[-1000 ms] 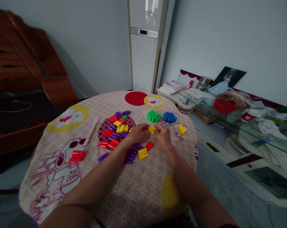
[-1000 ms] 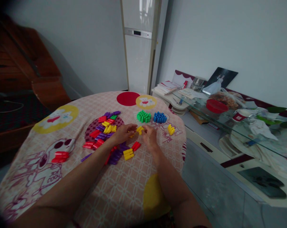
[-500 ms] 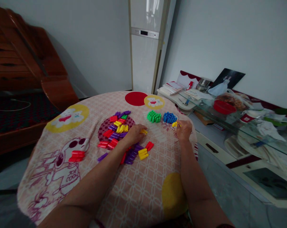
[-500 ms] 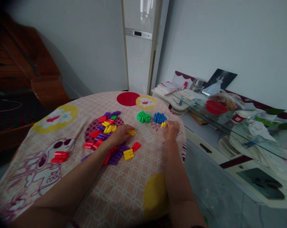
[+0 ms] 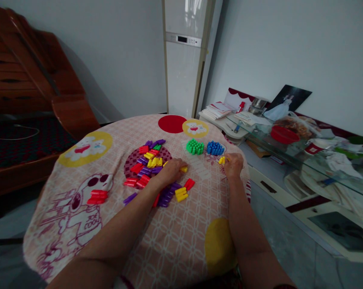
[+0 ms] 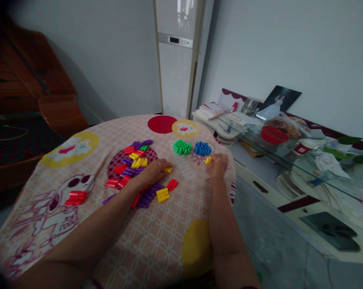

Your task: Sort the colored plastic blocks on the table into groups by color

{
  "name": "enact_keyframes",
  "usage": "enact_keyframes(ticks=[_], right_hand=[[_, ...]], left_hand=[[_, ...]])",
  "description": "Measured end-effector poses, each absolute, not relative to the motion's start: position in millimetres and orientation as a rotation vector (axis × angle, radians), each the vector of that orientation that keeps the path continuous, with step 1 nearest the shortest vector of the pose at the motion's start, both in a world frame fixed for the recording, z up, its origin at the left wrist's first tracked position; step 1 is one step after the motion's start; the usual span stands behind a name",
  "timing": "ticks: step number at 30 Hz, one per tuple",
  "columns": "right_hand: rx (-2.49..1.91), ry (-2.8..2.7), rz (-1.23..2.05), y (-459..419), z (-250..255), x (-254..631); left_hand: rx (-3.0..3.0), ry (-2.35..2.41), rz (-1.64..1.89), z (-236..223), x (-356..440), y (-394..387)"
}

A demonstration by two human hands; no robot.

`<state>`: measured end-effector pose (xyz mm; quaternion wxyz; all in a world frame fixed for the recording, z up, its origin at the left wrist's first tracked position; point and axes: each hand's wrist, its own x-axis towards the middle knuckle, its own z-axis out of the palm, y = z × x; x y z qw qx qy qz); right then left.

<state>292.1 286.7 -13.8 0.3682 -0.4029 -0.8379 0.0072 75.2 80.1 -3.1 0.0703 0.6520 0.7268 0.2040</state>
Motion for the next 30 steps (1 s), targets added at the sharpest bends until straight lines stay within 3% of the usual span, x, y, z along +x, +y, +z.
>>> enact_keyframes(ticks=[4,11,17,21,30], right_hand=[[-0.861,-2.101,0.104,264.6,-6.8,281.3],[-0.426,-2.28,0.803,191.5,-6.8,236.5],[-0.503,-2.112,1.205,182.6,-12.5,228.1],[-0.631,-1.982,1.469,183.8,-14.6,228.1],[-0.644,-1.991,1.346,194.8,-7.9,237.7]], left_hand=[[1.88,2.201,0.742,-0.2,76.8,78.9],[1.773,2.039,1.0,10.7,78.9,77.0],[1.427,1.701,1.321,13.3,79.1,77.3],[1.529,1.845,1.32,13.3,81.5,78.8],[1.613,1.641,1.297,10.0,93.9,79.5]])
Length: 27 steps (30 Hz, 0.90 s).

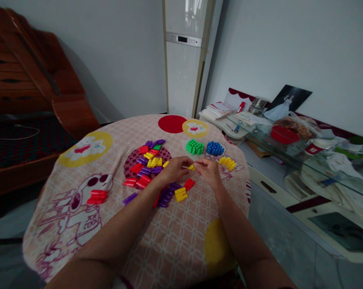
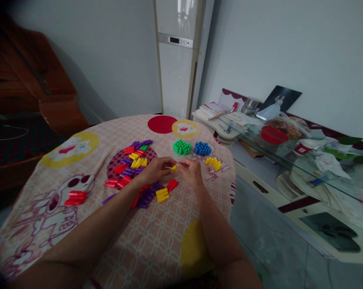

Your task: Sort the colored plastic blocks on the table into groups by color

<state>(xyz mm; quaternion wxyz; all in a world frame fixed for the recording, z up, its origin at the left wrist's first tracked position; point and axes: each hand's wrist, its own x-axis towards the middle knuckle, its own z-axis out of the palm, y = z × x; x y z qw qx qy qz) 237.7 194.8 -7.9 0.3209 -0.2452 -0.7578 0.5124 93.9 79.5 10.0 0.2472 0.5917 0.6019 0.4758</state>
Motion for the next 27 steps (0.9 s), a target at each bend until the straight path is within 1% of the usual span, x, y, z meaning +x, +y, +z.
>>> enact_keyframes(ticks=[5,9,15,19,23,27], right_hand=[[-0.633,-2.104,1.203,199.4,-2.9,244.5],[-0.724,-2.174,1.045,209.8,-1.9,253.1],[-0.807,-2.184,0.697,252.9,4.5,292.2],[-0.793,-2.256,0.404,280.0,12.7,316.4],[-0.75,-2.313,0.23,294.3,10.5,323.0],[-0.761,-2.337,0.137,298.2,0.5,320.4]], left_hand=[[1.655,1.777,1.237,9.0,96.8,80.1],[1.668,1.772,1.253,11.0,93.0,78.8],[1.662,1.851,1.253,19.4,76.7,76.0],[1.647,1.947,1.242,24.0,66.5,72.8],[1.688,2.151,1.111,25.1,56.0,69.2],[1.759,2.338,0.855,21.0,45.9,67.9]])
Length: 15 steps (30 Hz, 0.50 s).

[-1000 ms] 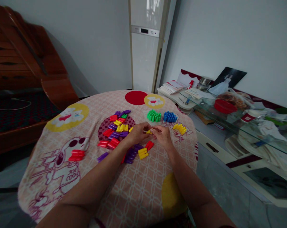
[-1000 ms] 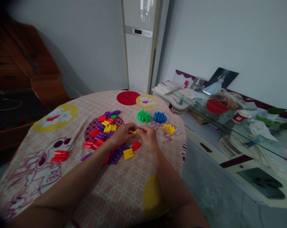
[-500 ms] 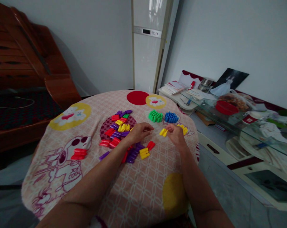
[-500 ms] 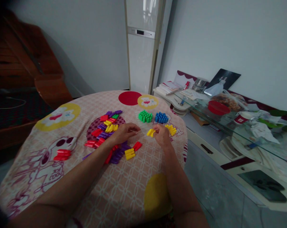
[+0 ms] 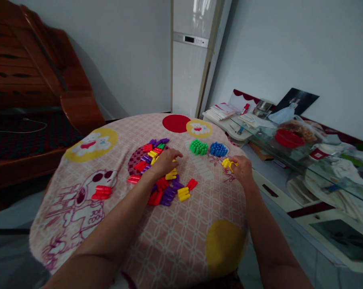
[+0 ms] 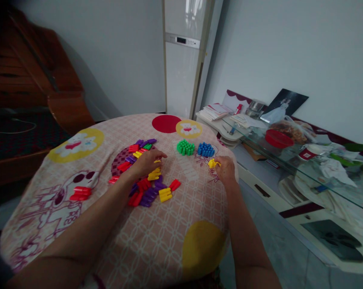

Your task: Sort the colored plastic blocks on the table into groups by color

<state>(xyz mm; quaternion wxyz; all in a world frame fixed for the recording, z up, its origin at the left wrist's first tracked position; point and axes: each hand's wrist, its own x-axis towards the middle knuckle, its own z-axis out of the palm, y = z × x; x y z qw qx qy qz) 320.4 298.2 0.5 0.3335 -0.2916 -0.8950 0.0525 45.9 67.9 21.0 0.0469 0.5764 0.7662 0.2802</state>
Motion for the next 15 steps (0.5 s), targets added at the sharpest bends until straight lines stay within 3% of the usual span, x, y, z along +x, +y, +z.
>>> enact_keyframes(ticks=[4,11,15], right_hand=[[-0.779,-2.344,0.087,301.3,-8.9,319.0],[-0.636,-2.236,0.091,295.4,-11.3,316.9],[-0.579,-2.209,0.126,273.6,1.2,307.5]], left_hand=[[1.704,2.466,0.746,17.3,37.2,66.9],[1.577,2.637,0.876,31.4,14.9,47.1],[1.637,2.469,0.644,31.7,13.1,44.0]])
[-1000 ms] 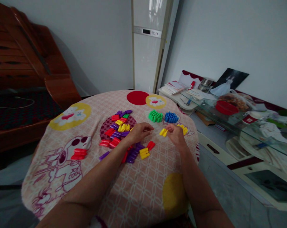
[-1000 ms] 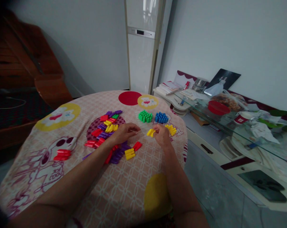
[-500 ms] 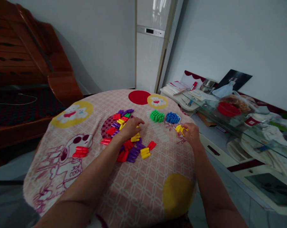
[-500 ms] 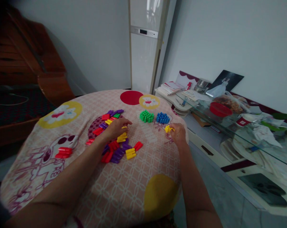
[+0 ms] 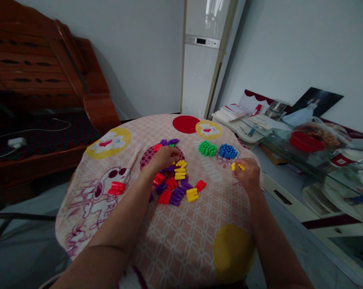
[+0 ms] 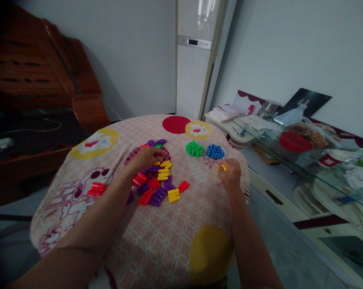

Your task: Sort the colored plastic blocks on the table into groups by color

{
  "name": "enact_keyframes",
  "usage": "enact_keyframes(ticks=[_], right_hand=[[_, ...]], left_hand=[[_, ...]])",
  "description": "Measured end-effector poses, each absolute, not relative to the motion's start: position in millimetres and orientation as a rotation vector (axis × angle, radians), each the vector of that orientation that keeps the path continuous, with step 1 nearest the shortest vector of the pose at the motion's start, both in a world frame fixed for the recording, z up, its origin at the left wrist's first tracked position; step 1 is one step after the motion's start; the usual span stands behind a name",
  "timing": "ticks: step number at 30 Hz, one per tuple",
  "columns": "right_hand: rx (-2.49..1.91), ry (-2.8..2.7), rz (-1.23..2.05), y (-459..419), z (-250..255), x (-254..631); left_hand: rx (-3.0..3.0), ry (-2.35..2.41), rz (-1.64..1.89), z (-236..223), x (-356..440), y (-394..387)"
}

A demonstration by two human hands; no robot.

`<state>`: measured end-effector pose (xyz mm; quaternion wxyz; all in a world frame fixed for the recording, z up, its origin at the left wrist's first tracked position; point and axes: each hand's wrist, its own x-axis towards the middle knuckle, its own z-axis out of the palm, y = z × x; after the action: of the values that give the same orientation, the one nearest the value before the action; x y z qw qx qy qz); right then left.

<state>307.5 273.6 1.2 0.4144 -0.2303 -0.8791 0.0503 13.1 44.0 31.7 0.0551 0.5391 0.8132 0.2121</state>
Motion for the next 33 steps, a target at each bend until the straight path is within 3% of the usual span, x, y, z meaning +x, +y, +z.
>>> enact_keyframes(ticks=[4,10,26,33], right_hand=[[-0.526,-2.287,0.257,244.7,6.5,291.4],[-0.44,-2.477,0.482,199.7,-1.4,264.8],[-0.421,-2.444,0.383,167.9,-7.8,245.3],[-0.592,-2.34,0.4,192.9,1.3,266.3]], left_hand=[[1.762,2.373,0.362,23.7,22.6,50.5],[1.744,2.411,0.344,15.9,38.4,60.7],[1.852,2.266,0.643,38.7,83.3,68.0],[1.813,2.195,0.728,40.1,79.9,66.9]])
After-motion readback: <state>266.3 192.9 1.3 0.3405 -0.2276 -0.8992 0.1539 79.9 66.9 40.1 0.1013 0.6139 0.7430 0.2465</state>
